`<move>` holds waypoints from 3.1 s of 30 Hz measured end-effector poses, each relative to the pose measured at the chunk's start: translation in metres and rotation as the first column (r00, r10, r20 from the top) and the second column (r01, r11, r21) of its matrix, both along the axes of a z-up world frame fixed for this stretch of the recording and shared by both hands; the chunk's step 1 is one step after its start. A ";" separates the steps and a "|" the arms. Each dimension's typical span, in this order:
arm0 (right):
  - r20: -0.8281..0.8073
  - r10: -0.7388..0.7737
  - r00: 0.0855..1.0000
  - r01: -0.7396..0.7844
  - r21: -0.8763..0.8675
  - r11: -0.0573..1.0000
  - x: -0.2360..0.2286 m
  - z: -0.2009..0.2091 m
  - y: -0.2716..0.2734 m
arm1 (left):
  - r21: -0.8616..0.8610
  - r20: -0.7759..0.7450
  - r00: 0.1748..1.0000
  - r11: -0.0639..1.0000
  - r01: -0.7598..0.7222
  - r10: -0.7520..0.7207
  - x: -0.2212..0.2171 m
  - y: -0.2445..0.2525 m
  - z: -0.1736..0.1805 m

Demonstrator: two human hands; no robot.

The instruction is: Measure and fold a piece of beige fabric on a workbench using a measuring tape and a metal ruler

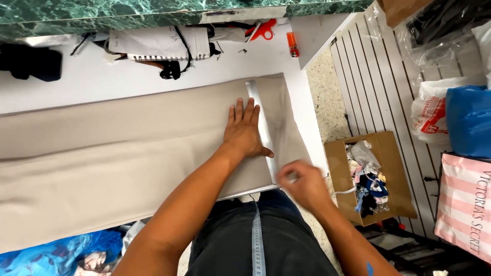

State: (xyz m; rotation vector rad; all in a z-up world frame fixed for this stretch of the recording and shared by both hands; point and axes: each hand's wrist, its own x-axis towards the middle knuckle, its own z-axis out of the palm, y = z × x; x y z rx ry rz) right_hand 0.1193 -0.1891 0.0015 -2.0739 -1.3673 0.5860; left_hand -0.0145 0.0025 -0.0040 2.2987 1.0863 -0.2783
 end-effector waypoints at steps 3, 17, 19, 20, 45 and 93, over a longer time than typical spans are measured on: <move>-0.397 0.249 0.883 -0.266 0.014 0.964 0.009 -0.002 0.020 | 0.058 -0.064 0.998 0.998 0.022 -0.019 0.003 0.000 -0.024; 0.462 0.610 0.644 -0.616 -0.161 0.771 0.088 -0.054 0.131 | 0.079 -0.006 1.000 0.997 0.016 -0.015 -0.003 -0.003 -0.001; 0.418 0.661 0.623 -0.678 -0.133 0.723 0.085 -0.055 0.133 | 0.070 0.001 1.000 0.998 -0.005 0.005 -0.002 -0.003 -0.006; 0.419 0.665 0.619 -0.680 -0.138 0.720 0.086 -0.056 0.131 | 0.067 0.006 1.000 0.998 -0.009 0.009 -0.001 -0.005 -0.006; 0.439 0.761 0.478 -0.469 -0.605 0.644 0.052 -0.032 0.169 | -0.064 0.754 0.656 0.994 0.090 -0.011 0.004 -0.017 0.028; 0.151 0.305 0.940 -0.273 -0.198 0.941 0.079 -0.044 0.200 | -0.027 -0.222 0.975 0.999 -0.033 0.027 0.022 0.020 0.027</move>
